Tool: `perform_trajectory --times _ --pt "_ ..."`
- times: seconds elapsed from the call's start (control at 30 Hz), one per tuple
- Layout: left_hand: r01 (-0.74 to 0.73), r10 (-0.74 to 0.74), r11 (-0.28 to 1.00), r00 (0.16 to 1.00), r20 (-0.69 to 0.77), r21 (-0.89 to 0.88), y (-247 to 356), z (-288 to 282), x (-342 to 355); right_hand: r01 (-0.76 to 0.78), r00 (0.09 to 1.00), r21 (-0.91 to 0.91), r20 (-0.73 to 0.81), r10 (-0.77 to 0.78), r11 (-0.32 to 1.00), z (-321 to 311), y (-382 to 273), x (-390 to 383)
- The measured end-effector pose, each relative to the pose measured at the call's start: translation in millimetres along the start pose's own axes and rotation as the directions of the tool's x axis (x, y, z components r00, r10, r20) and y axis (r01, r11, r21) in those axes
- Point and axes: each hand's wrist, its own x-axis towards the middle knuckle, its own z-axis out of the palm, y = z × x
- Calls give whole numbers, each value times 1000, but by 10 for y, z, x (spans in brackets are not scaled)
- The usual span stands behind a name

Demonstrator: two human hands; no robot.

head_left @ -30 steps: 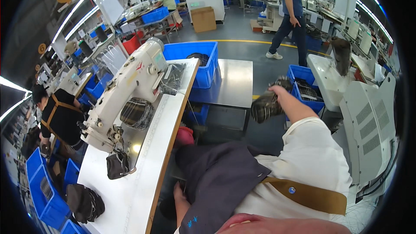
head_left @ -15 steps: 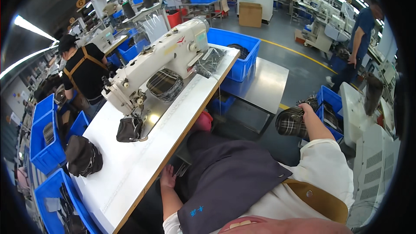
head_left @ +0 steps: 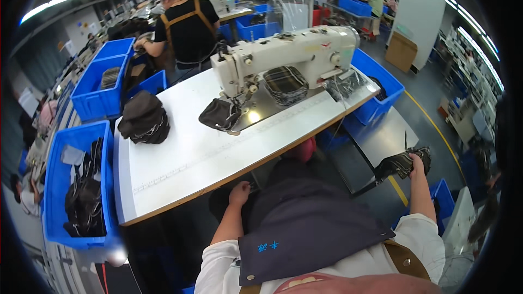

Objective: The person operates an industrial sewing machine to stitch a zipper onto a small black fabric pouch. They guide the pouch under the needle, pause to adjust the fabric, and continue sewing. The person also handles a stack of plaid fabric pieces, moving them from a blue bin to the work table.

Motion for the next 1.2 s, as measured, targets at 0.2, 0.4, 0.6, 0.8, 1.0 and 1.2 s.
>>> perform_trajectory --times 0.2,0.4,0.6,0.8,1.0,1.2 --pt "31 -35 995 998 47 93 -149 -195 -135 -41 965 -112 252 68 993 769 193 -304" --pt "92 -87 995 991 103 -39 -273 -245 -49 34 914 -153 404 31 988 1027 101 -507" --pt "106 -115 985 991 64 136 21 -279 -335 59 887 -284 455 81 957 1152 -50 -803" --pt "-99 -4 836 982 187 540 603 -420 -720 341 698 -367 716 29 865 1543 -230 -2045" --pt "-167 35 822 969 244 545 641 -246 -707 487 444 -301 894 64 820 2630 -271 -3406" --pt "-142 151 971 988 -35 192 812 -163 -948 398 78 -197 980 181 896 4101 467 -5044"
